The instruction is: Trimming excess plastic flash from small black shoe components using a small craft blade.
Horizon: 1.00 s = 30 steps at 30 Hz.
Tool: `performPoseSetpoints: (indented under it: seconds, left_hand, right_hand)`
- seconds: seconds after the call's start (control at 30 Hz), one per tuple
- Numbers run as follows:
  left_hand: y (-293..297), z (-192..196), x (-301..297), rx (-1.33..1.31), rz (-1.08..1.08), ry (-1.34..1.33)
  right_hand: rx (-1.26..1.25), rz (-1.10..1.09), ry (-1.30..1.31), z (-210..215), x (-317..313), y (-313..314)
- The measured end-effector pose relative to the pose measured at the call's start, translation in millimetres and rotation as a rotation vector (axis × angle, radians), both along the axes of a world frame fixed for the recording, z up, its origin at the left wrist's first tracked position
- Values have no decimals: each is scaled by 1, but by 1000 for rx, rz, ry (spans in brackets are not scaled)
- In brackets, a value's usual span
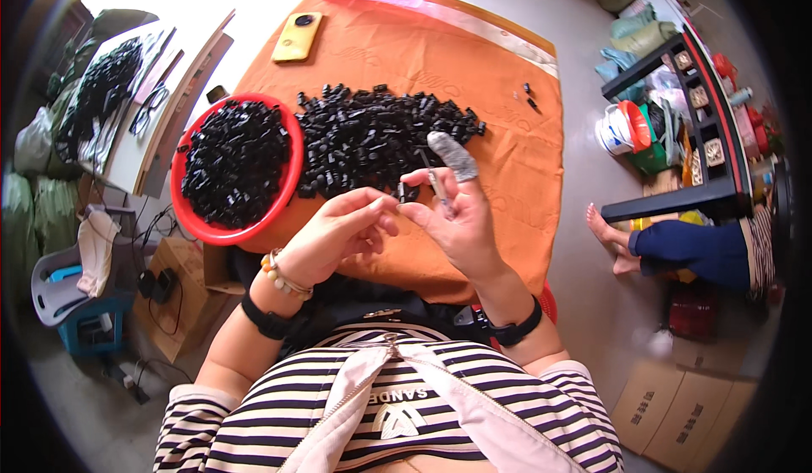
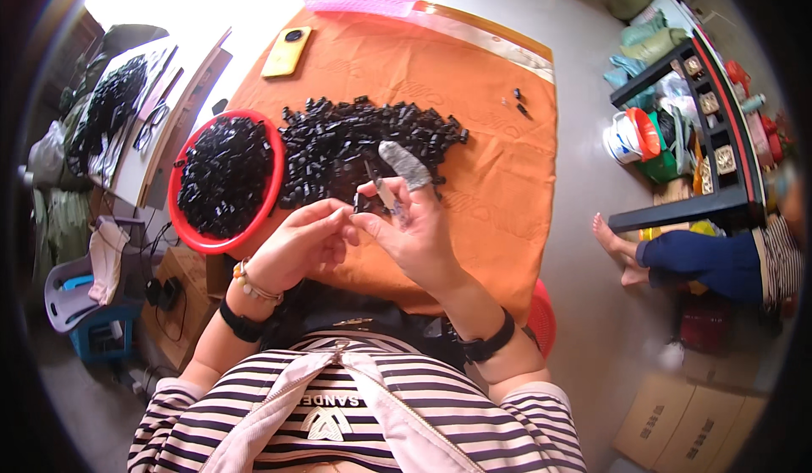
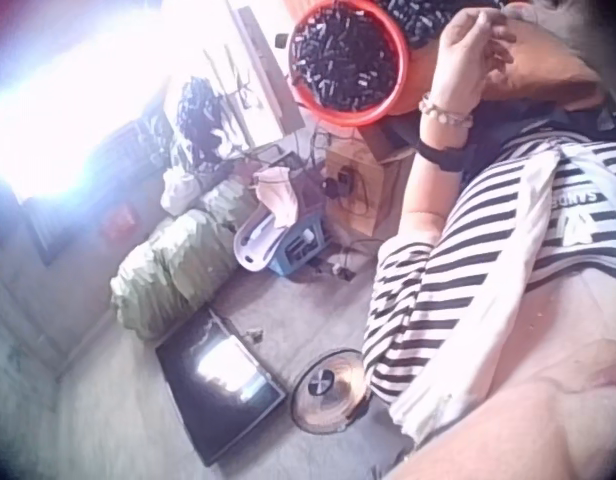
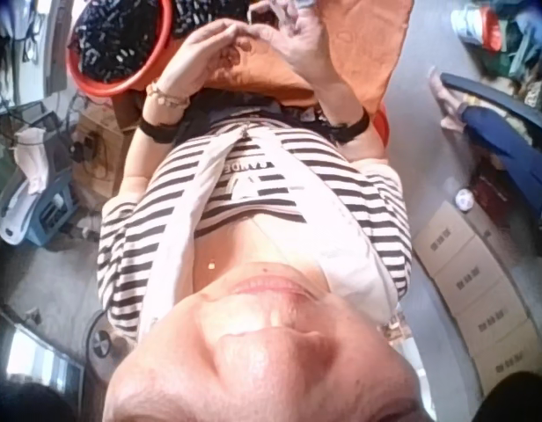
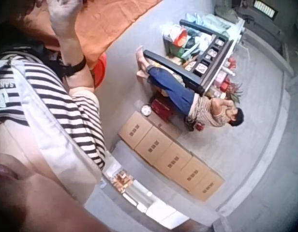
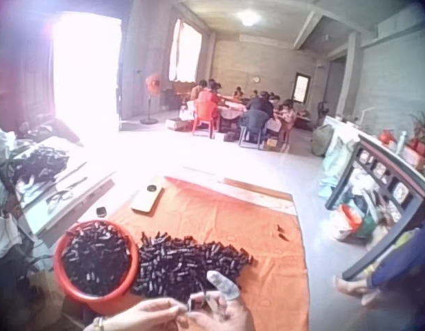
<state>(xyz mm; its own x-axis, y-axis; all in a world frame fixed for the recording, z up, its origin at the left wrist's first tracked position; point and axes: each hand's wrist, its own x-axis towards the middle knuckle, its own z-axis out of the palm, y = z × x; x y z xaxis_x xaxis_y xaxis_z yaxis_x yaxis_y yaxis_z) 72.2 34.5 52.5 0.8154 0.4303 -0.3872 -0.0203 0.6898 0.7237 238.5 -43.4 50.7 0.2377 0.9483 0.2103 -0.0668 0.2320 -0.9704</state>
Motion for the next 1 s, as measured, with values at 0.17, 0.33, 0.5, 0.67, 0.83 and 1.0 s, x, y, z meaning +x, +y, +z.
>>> performPoseSetpoints:
  seconds: [0.17,0.33,0.5,0.67,0.83,1.0]
  left_hand:
    - [10,8,3,-137,24,-184]
    - [16,5,0,-205,63,-194]
    - [21,0,-2,-232,102,-224]
    - [21,2,-1,-272,96,-249]
    - [22,9,-2,-345,100,-322]
    - [25,3,-12,-293,98,-406]
  right_hand:
    - [-12,43,17,17,-8,9]
    - [41,51,-9,13,-13,19]
    - [60,71,-103,12,-16,26]
    - [10,97,-92,18,-15,28]
    - [-10,79,-165,10,-20,32]
    - [22,145,48,20,-19,28]
